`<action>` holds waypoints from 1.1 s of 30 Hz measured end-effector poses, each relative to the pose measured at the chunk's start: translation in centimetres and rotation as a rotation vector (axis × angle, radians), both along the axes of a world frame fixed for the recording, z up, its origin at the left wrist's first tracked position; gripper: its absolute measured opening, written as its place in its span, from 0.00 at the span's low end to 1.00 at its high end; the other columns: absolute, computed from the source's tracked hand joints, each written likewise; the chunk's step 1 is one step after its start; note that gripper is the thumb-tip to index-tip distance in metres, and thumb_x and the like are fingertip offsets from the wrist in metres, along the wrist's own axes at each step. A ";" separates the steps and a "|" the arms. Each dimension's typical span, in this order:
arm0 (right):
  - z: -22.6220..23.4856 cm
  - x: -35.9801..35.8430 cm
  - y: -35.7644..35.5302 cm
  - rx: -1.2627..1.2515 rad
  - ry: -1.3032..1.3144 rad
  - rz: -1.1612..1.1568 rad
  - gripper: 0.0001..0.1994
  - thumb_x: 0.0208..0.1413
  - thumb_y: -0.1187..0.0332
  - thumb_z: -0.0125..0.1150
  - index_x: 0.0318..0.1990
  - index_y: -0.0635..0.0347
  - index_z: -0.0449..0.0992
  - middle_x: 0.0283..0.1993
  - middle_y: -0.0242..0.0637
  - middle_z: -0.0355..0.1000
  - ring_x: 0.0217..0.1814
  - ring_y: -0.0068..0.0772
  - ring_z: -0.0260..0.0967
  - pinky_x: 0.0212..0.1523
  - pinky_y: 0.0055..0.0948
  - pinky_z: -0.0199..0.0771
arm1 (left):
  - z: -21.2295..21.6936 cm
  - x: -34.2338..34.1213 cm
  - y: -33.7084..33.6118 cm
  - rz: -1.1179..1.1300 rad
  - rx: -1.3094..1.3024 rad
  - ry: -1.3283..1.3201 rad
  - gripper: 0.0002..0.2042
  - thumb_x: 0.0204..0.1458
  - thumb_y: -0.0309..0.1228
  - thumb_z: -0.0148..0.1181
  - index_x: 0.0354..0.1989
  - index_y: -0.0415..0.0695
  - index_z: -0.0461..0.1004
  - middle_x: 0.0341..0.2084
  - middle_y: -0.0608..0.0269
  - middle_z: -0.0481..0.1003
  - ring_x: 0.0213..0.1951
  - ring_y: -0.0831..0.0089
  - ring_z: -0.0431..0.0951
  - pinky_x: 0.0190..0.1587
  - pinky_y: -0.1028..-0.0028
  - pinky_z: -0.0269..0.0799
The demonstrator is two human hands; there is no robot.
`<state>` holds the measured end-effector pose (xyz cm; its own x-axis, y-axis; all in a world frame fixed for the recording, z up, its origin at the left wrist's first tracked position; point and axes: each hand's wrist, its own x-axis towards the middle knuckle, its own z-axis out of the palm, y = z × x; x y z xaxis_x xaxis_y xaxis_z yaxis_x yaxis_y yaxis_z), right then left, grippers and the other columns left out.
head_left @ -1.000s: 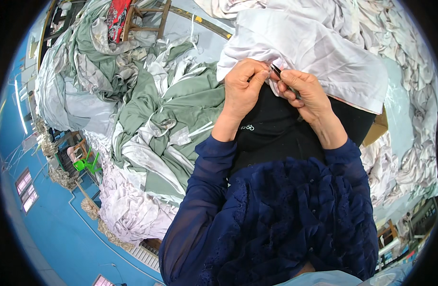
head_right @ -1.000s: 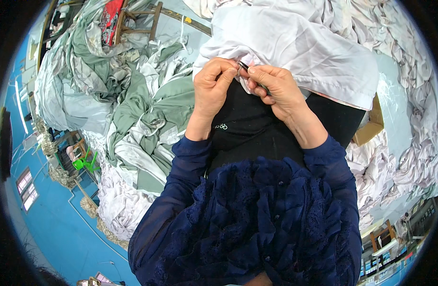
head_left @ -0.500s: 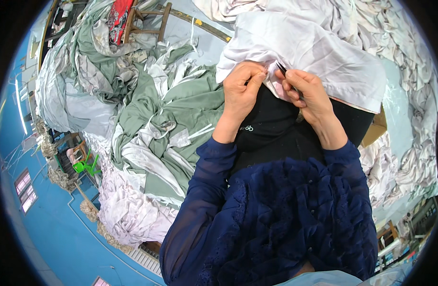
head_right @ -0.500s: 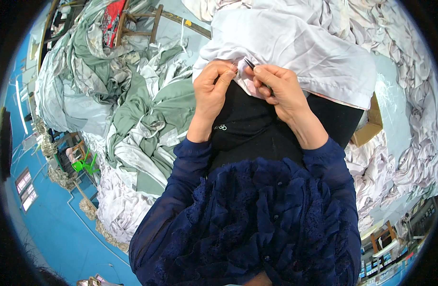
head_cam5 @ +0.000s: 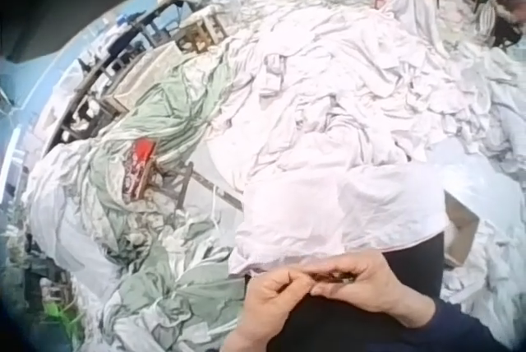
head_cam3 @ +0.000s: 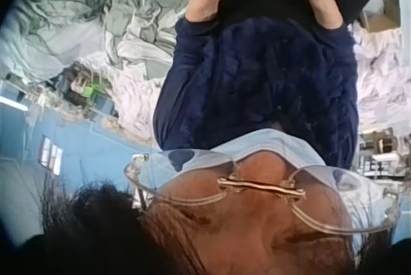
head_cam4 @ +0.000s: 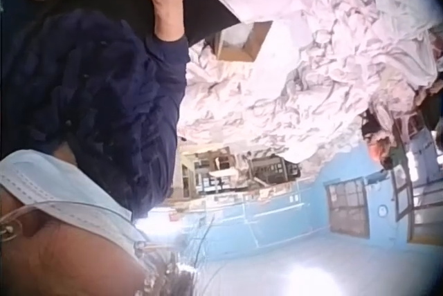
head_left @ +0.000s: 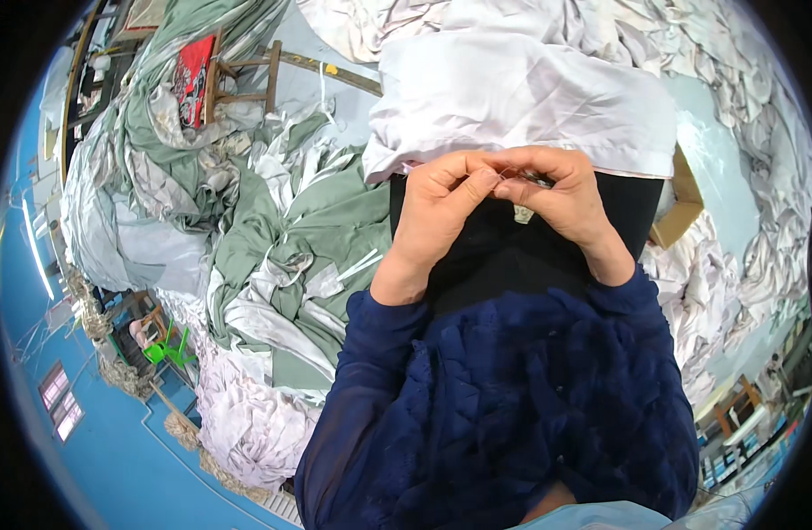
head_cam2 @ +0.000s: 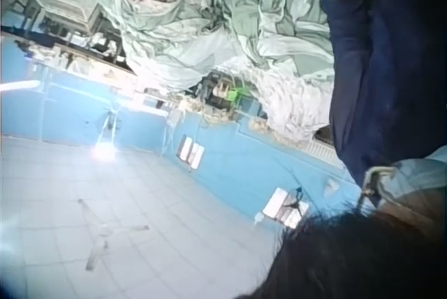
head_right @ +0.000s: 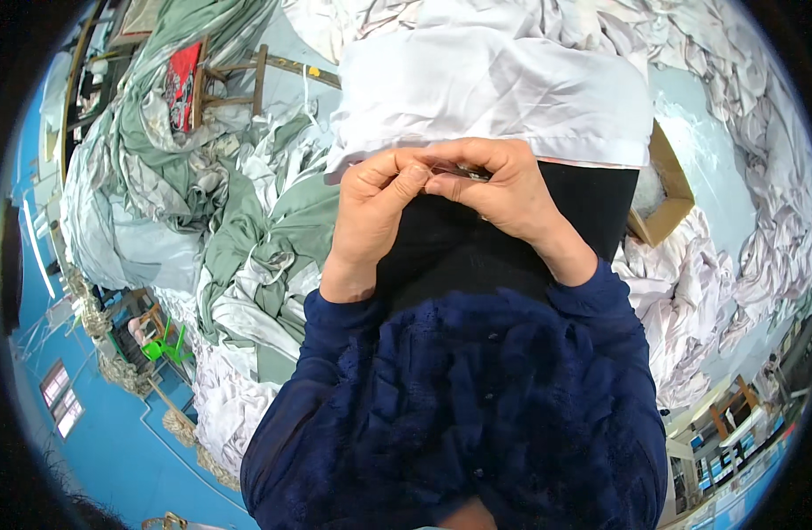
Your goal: Trimming loose threads from fabric pieces using a pair of snips.
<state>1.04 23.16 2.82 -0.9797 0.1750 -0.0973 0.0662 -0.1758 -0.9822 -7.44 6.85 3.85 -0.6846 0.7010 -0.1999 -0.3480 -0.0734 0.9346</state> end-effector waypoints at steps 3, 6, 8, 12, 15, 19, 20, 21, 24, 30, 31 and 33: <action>-0.6 1.4 1.1 0.052 -0.049 -0.008 0.11 0.53 0.81 0.64 0.45 0.66 0.79 0.36 0.31 0.77 0.38 0.16 0.72 0.40 0.18 0.72 | -0.2 0.5 0.3 -0.088 -0.080 -0.057 0.07 0.61 0.22 0.54 0.40 0.33 0.77 0.35 0.62 0.79 0.39 0.79 0.76 0.45 0.78 0.73; -1.1 2.7 1.7 0.085 -0.050 -0.141 0.03 0.55 0.79 0.62 0.37 0.66 0.78 0.30 0.29 0.75 0.31 0.16 0.69 0.34 0.18 0.69 | 0.0 1.2 1.0 -0.199 -0.086 -0.066 0.08 0.60 0.21 0.53 0.45 0.34 0.75 0.39 0.61 0.79 0.41 0.78 0.78 0.44 0.78 0.73; -1.2 4.0 2.7 0.101 -0.022 -0.254 0.00 0.57 0.78 0.62 0.34 0.65 0.77 0.27 0.28 0.73 0.27 0.15 0.67 0.29 0.17 0.67 | 1.0 1.5 1.5 -0.189 -0.052 -0.155 0.11 0.58 0.20 0.54 0.49 0.35 0.73 0.45 0.60 0.77 0.43 0.77 0.78 0.44 0.78 0.74; -0.3 8.4 7.9 -0.261 0.136 -0.592 0.03 0.60 0.76 0.59 0.33 0.60 0.75 0.19 0.21 0.61 0.19 0.12 0.52 0.18 0.16 0.48 | 2.4 0.8 0.1 -0.150 -0.021 -0.166 0.19 0.53 0.17 0.56 0.55 0.33 0.68 0.50 0.48 0.75 0.46 0.66 0.80 0.42 0.73 0.78; -0.1 13.0 12.9 -0.280 0.108 -0.853 0.04 0.62 0.75 0.57 0.34 0.60 0.71 0.18 0.21 0.54 0.17 0.14 0.48 0.16 0.17 0.44 | 2.5 0.1 -1.3 -0.128 -0.064 -0.142 0.20 0.53 0.18 0.56 0.56 0.34 0.67 0.50 0.47 0.75 0.45 0.65 0.80 0.39 0.74 0.77; -0.7 20.5 21.2 -0.069 0.107 -1.113 0.03 0.61 0.75 0.58 0.34 0.59 0.71 0.20 0.22 0.54 0.20 0.13 0.49 0.17 0.16 0.43 | 2.5 -0.3 -2.4 -0.050 -0.115 -0.052 0.18 0.56 0.20 0.58 0.55 0.35 0.69 0.48 0.51 0.76 0.41 0.69 0.81 0.36 0.77 0.75; -1.6 22.4 23.5 0.069 0.023 -1.215 0.04 0.61 0.75 0.60 0.34 0.59 0.72 0.21 0.22 0.53 0.21 0.12 0.48 0.17 0.15 0.42 | 2.4 -0.5 -3.0 -0.012 -0.137 0.001 0.16 0.57 0.21 0.58 0.54 0.36 0.70 0.47 0.53 0.77 0.41 0.71 0.81 0.36 0.78 0.75; -4.4 28.8 28.8 0.201 -0.101 -1.080 0.11 0.60 0.64 0.63 0.40 0.64 0.76 0.24 0.31 0.68 0.26 0.22 0.65 0.23 0.19 0.62 | 2.2 -0.7 -3.3 0.007 -0.149 0.049 0.16 0.56 0.21 0.59 0.54 0.36 0.70 0.46 0.54 0.78 0.39 0.72 0.81 0.35 0.79 0.75; -7.8 34.2 33.5 1.446 -0.881 -0.910 0.26 0.57 0.50 0.62 0.52 0.64 0.77 0.36 0.43 0.79 0.40 0.39 0.77 0.41 0.31 0.75 | 1.7 -0.9 -4.2 0.101 -0.239 0.197 0.15 0.56 0.20 0.60 0.52 0.36 0.71 0.44 0.55 0.78 0.37 0.74 0.80 0.34 0.80 0.74; -2.0 23.3 22.2 1.297 -0.714 -1.007 0.19 0.61 0.60 0.60 0.58 0.51 0.76 0.34 0.34 0.80 0.30 0.21 0.71 0.38 0.25 0.72 | 0.9 -1.4 -2.5 0.114 -0.589 1.167 0.21 0.42 0.22 0.68 0.48 0.42 0.75 0.49 0.56 0.75 0.53 0.58 0.72 0.52 0.63 0.67; -0.5 20.0 18.7 1.259 -0.569 -0.977 0.17 0.63 0.66 0.59 0.59 0.51 0.76 0.32 0.33 0.79 0.27 0.17 0.67 0.35 0.23 0.71 | 0.7 -1.5 -1.7 0.065 -0.665 1.257 0.20 0.41 0.23 0.68 0.47 0.42 0.76 0.49 0.57 0.74 0.53 0.58 0.72 0.54 0.62 0.64; -1.8 15.2 14.9 1.142 0.030 -0.704 0.16 0.61 0.80 0.52 0.54 0.58 0.78 0.45 0.39 0.77 0.45 0.27 0.74 0.44 0.24 0.72 | -0.3 -1.9 -1.0 0.010 -0.772 1.343 0.18 0.41 0.26 0.68 0.44 0.44 0.77 0.46 0.60 0.75 0.51 0.58 0.72 0.56 0.61 0.61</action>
